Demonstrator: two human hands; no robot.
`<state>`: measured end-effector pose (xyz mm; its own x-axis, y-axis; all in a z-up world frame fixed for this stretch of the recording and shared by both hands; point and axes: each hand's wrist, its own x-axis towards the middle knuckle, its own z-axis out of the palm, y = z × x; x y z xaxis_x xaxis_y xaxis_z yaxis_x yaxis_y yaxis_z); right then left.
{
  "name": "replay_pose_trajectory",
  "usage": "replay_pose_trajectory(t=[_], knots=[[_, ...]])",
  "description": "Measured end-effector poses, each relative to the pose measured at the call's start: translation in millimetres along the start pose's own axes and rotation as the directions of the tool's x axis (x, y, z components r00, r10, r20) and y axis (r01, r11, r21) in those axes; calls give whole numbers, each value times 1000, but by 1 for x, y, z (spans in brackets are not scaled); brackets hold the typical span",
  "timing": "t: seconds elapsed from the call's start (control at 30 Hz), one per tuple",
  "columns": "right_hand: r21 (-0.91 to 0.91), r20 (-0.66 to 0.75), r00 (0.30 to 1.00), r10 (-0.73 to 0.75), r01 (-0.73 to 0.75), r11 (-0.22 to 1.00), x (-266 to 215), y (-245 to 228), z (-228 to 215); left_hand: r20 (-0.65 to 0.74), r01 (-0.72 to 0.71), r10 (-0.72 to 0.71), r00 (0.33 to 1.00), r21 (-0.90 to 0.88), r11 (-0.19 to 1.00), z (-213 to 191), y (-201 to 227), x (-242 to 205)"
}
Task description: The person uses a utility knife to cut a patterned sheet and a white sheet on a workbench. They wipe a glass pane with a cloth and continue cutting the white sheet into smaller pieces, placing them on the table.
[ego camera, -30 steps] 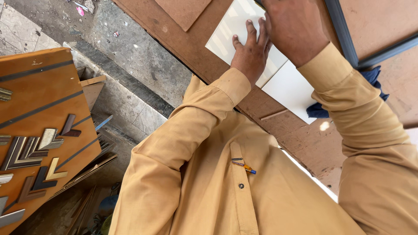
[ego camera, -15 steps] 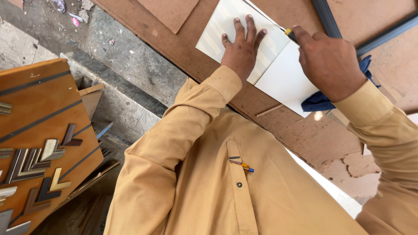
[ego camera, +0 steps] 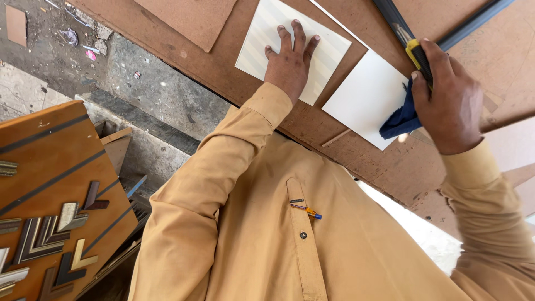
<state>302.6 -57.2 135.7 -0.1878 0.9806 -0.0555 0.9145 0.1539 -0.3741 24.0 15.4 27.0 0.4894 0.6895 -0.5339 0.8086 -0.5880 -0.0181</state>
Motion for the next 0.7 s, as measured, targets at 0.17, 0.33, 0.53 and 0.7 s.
replay_pose_trajectory(t=[0.17,0.33,0.53,0.7], knots=[[-16,-166,986,-17,15,1000,-51,-26,31,0,-61,61,998,108,992,0,-8,1],[176,176,984,37,-69,982,-79,-69,50,42,-52,51,998,32,998,1,-10,9],[156,82,975,-204,190,969,-44,-121,124,-42,87,-90,995,-75,993,24,11,17],[111,283,932,-228,204,973,-7,-139,177,-97,164,-182,978,-171,972,33,25,30]])
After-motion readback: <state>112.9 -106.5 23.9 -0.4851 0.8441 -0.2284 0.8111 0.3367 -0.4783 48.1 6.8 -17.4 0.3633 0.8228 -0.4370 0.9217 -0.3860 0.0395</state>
